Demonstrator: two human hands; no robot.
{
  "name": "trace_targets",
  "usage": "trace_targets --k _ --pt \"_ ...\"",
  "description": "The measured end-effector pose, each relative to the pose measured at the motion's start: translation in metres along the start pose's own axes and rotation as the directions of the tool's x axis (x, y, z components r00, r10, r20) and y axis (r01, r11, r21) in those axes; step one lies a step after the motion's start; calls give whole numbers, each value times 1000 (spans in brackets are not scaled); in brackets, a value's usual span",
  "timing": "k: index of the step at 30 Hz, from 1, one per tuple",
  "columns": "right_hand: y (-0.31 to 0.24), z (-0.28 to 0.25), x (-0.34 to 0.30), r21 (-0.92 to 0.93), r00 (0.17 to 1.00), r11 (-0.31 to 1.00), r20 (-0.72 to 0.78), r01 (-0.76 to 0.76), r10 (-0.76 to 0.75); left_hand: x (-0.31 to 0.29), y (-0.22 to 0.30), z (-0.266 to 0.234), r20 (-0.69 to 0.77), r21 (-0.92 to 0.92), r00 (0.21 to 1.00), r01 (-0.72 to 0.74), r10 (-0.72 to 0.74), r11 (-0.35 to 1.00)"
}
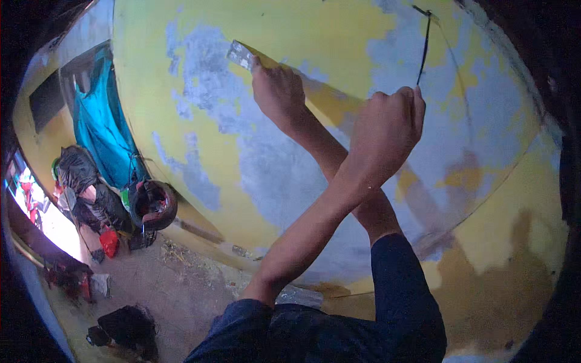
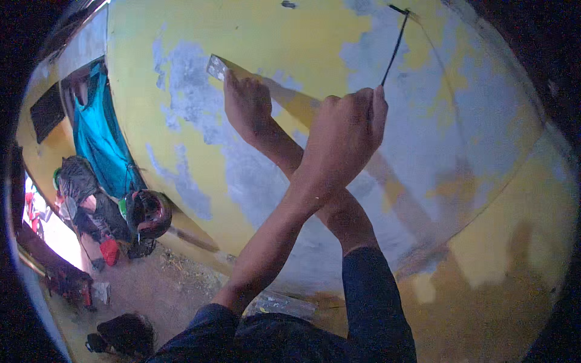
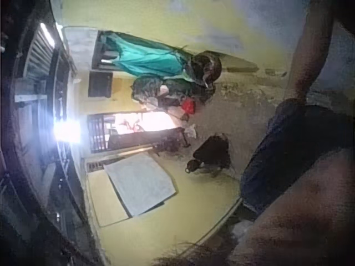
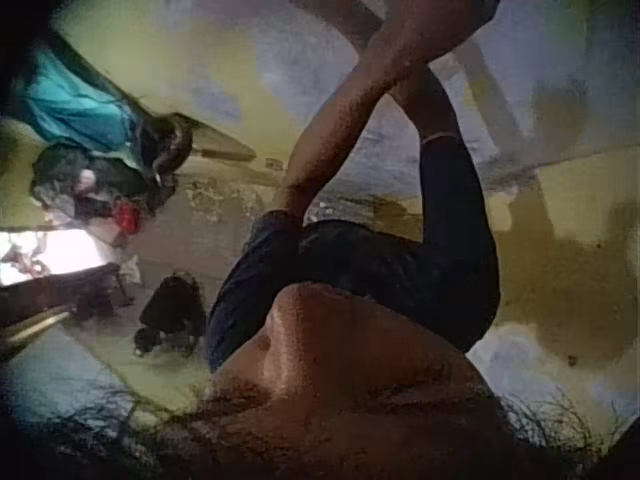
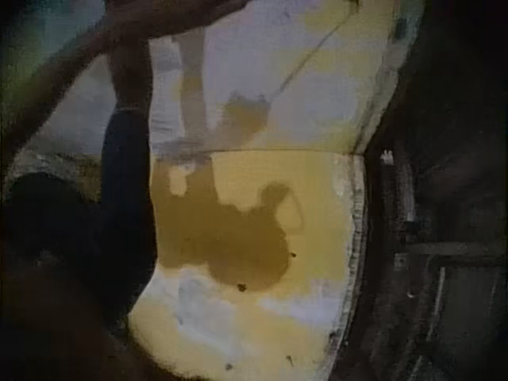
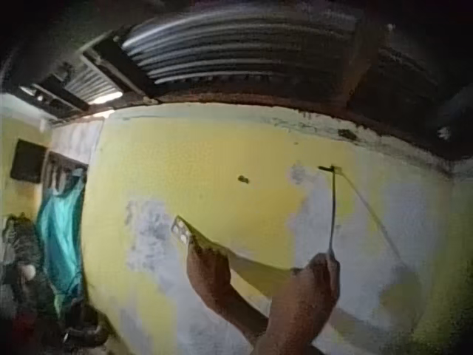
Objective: The person scrapes old paint and plaster from a ceiling using a putty knife while holding a black wire.
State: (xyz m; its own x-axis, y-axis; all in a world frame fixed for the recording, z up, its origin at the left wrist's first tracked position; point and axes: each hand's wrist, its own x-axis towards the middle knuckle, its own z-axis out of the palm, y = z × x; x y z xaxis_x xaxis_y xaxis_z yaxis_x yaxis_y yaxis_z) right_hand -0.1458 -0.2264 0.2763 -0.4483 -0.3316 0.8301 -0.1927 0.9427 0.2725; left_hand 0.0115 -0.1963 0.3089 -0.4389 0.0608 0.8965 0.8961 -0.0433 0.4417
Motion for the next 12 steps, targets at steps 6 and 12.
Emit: trace_targets --k 6,12 --pt "-35 31 46 102 987 989 -133 104 -90 6 -7 -16 34 74 999 13 -16 997" --pt "-4 18 -5 119 954 984 -284 130 -92 4 -18 -14 86 157 996 -35 22 987"
